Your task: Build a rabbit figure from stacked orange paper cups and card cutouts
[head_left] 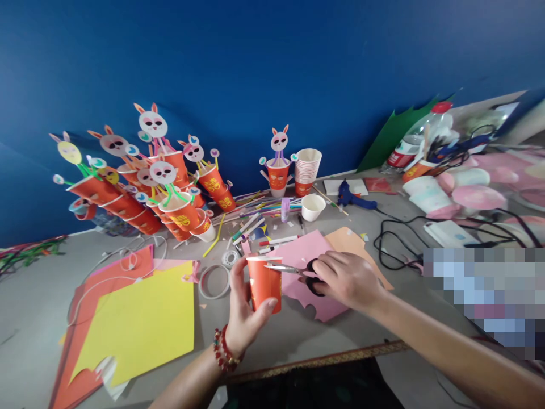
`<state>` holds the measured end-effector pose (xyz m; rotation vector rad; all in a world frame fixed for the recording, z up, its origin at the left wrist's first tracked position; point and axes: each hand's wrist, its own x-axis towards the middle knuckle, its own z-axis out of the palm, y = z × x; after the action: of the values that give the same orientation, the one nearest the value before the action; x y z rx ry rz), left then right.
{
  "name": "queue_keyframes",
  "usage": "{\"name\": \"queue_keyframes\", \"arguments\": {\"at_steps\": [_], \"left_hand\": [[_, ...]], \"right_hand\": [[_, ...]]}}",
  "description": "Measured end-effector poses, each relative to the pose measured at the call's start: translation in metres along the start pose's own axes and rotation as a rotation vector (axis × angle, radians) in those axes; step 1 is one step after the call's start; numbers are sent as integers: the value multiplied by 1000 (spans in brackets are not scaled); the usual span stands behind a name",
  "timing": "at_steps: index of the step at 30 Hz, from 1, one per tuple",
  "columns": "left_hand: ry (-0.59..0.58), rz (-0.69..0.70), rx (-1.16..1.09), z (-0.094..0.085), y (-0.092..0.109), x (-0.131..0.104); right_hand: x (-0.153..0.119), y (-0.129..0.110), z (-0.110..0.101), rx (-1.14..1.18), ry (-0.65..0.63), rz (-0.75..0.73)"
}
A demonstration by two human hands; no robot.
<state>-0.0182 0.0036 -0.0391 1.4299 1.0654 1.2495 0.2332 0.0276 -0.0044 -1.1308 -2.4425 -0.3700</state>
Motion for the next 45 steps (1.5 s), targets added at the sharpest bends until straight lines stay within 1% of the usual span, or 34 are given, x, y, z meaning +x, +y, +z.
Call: {"name": "queue_keyframes", "arguments": {"at_steps": [4,11,14,16,18,21,23,24,27,29,32,33,35,39,42,45], "left_hand": [[-8,24,-20,2,2,-1],[-7,15,-31,2,1,-2],[-28,20,-57,3,2,-1],[-51,20,-89,4,3,-1],[-72,3,-112,4,4,-1],[-91,-36,-121,4,4,0],[-84,-37,-122,3,4,1],[-82,-35,-120,3,4,1],[-90,-33,-109,3,4,1],[-101,-33,-104,3,3,1],[-115,8,-87,1,-5,1],[-119,43,-74,0,-9,2],[-127,138,-18,-3,-19,3],[-133,321,171,-11,-37,6],[-175,389,218,-16,-42,7],[-227,383,215,-16,-43,6]], "right_hand": [[3,3,-4,-14,39,-17],[4,6,-5,-4,101,-42],[4,7,-3,-6,138,-72],[5,9,-3,44,154,-69],[5,12,-3,156,156,1],[4,13,-6,337,180,160],[2,10,-9,417,159,207],[1,7,-10,446,124,213],[-3,-2,-11,466,13,242],[-5,-5,-7,448,-1,313],[-7,-5,1,463,-5,473],[-7,-5,3,506,-21,527],[-7,-7,5,664,-71,607],[0,-22,4,1104,-136,651],[6,-34,4,1319,-105,658],[10,-40,5,1373,-36,670]]}}
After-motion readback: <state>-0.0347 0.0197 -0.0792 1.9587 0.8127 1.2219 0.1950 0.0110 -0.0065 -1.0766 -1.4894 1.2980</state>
